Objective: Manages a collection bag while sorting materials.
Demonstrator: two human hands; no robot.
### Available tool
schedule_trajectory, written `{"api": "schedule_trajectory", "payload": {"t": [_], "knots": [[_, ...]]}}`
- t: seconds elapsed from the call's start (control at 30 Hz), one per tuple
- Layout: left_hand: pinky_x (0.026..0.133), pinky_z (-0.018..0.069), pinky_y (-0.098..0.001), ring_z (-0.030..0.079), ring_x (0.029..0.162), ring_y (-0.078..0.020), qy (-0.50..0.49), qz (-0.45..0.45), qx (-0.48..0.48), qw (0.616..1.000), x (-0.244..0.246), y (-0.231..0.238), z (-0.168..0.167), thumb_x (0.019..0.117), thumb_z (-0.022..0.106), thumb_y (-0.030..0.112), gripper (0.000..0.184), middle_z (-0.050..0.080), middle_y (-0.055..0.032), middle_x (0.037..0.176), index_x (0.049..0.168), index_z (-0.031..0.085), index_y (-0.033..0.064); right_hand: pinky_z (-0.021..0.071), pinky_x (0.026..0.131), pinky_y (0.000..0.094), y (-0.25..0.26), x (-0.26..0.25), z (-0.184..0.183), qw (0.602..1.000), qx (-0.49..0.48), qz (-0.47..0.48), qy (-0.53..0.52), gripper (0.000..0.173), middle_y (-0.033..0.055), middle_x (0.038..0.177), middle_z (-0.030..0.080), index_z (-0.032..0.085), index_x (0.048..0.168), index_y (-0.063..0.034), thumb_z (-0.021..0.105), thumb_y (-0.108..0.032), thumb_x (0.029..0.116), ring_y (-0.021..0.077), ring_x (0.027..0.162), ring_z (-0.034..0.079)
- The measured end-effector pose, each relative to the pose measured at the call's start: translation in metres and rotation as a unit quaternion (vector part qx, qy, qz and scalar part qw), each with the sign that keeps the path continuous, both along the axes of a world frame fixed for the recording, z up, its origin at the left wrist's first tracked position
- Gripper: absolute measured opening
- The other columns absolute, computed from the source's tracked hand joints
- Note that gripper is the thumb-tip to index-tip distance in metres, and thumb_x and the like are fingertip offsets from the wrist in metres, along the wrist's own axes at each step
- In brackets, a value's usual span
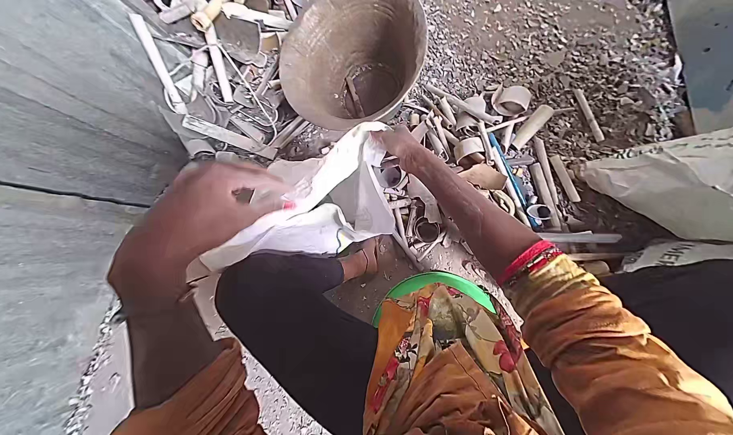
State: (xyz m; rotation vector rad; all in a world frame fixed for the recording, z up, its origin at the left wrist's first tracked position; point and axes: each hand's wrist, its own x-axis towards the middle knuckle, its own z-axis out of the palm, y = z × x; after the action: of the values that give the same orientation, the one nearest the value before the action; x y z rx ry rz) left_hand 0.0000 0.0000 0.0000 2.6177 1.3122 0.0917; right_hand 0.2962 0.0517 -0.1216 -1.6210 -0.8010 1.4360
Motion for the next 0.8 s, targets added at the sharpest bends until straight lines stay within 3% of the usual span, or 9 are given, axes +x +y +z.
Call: {"api": "schedule_trajectory", "payload": {"t": [0.07,0.13,0.23,0.33,0.4,0.53,0.67,0.73,0.8], "knots": [[0.098,0.0382,-0.0701,0.053,0.127,-0.0403,-0.011,-0.036,0.016,0.999,0.040,0.021,-0.009,0.0902,0.077,0.035,0.023,0.063,-0.0088,0.136,0.107,0.081,0.0208,0.0552,0.080,0.0457,-0.007,0.003,-0.006,1.000,-0.001,-0.019,0.009,0.035,0.0189,0.117,0.062,0.054,0.136,-0.0049,0.052,-0.025,0.1080,0.0281,0.100,0.064],[0.104,0.0381,-0.0702,0.042,0.142,-0.0400,0.029,-0.043,-0.065,0.997,0.073,0.043,-0.036,0.0816,0.080,0.052,0.044,0.045,-0.0094,0.157,0.120,0.075,0.0316,0.0568,0.078,0.0434,-0.006,0.005,-0.004,0.999,0.003,-0.035,0.037,0.033,0.0183,0.116,0.063,0.051,0.137,-0.0047,0.048,-0.021,0.1089,0.0269,0.098,0.066],[0.106,0.0230,-0.0792,0.017,0.151,-0.0514,0.115,0.046,-0.158,0.980,0.099,0.057,-0.076,0.0730,0.095,0.032,0.051,0.012,-0.0092,0.173,0.120,0.076,0.0283,0.0572,0.070,0.0380,-0.007,0.013,-0.007,0.998,0.047,-0.024,0.028,0.027,0.0166,0.104,0.064,0.055,0.128,-0.0004,0.045,-0.015,0.1085,0.0223,0.085,0.066],[0.092,0.0391,-0.0829,0.049,0.127,-0.0600,0.094,0.101,-0.088,0.987,0.086,0.065,-0.074,0.0808,0.084,0.005,0.048,0.049,-0.0252,0.151,0.125,0.073,0.0168,0.0566,0.073,0.0323,-0.028,0.034,-0.038,0.986,0.161,0.046,-0.012,0.021,0.0105,0.099,0.068,0.066,0.118,0.0015,0.059,-0.011,0.1029,0.0128,0.082,0.065],[0.091,0.0362,-0.0834,0.052,0.121,-0.0615,0.071,0.161,-0.022,0.984,0.079,0.076,-0.062,0.0895,0.070,0.001,0.049,0.061,-0.0310,0.132,0.135,0.067,0.0193,0.0596,0.077,0.0337,-0.054,0.047,-0.064,0.982,0.180,0.062,-0.017,0.030,0.0113,0.111,0.069,0.060,0.128,0.0004,0.062,-0.010,0.1003,0.0140,0.090,0.068],[0.091,0.0360,-0.0830,0.052,0.124,-0.0605,0.037,0.178,0.004,0.983,0.066,0.083,-0.073,0.0913,0.067,0.008,0.053,0.058,-0.0313,0.136,0.142,0.061,0.0205,0.0543,0.095,0.0541,-0.119,0.049,-0.162,0.958,-0.029,0.147,-0.246,0.041,0.0224,0.121,0.069,0.062,0.130,0.0014,0.070,-0.022,0.0970,0.0354,0.110,0.068],[0.100,0.0399,-0.0644,0.053,0.128,-0.0488,0.120,0.179,-0.088,0.973,0.129,0.040,-0.022,0.0992,0.056,-0.002,0.045,0.055,-0.0258,0.143,0.142,0.060,0.0108,0.0355,0.105,0.0713,-0.162,0.018,-0.246,0.781,-0.229,0.420,-0.402,0.049,0.0302,0.161,0.030,0.060,0.133,0.0066,0.067,-0.022,0.0938,0.0498,0.148,0.029],[0.103,0.0403,-0.0612,0.055,0.126,-0.0473,0.101,0.194,-0.090,0.972,0.151,0.024,-0.006,0.0978,0.050,-0.010,0.044,0.058,-0.0264,0.139,0.137,0.063,0.0029,0.0189,0.112,0.0777,-0.177,0.014,-0.274,0.751,-0.217,0.416,-0.465,0.051,0.0284,0.161,0.034,0.056,0.139,0.0092,0.064,-0.007,0.0918,0.0492,0.153,0.021],[0.101,0.0416,-0.0614,0.056,0.124,-0.0465,0.079,0.212,-0.062,0.972,0.152,0.027,-0.008,0.0971,0.051,-0.009,0.041,0.059,-0.0260,0.137,0.134,0.064,0.0019,0.0125,0.116,0.0754,-0.178,0.017,-0.284,0.759,-0.194,0.397,-0.478,0.051,0.0252,0.159,0.040,0.051,0.145,0.0056,0.057,-0.012,0.0978,0.0468,0.153,0.023]]}}
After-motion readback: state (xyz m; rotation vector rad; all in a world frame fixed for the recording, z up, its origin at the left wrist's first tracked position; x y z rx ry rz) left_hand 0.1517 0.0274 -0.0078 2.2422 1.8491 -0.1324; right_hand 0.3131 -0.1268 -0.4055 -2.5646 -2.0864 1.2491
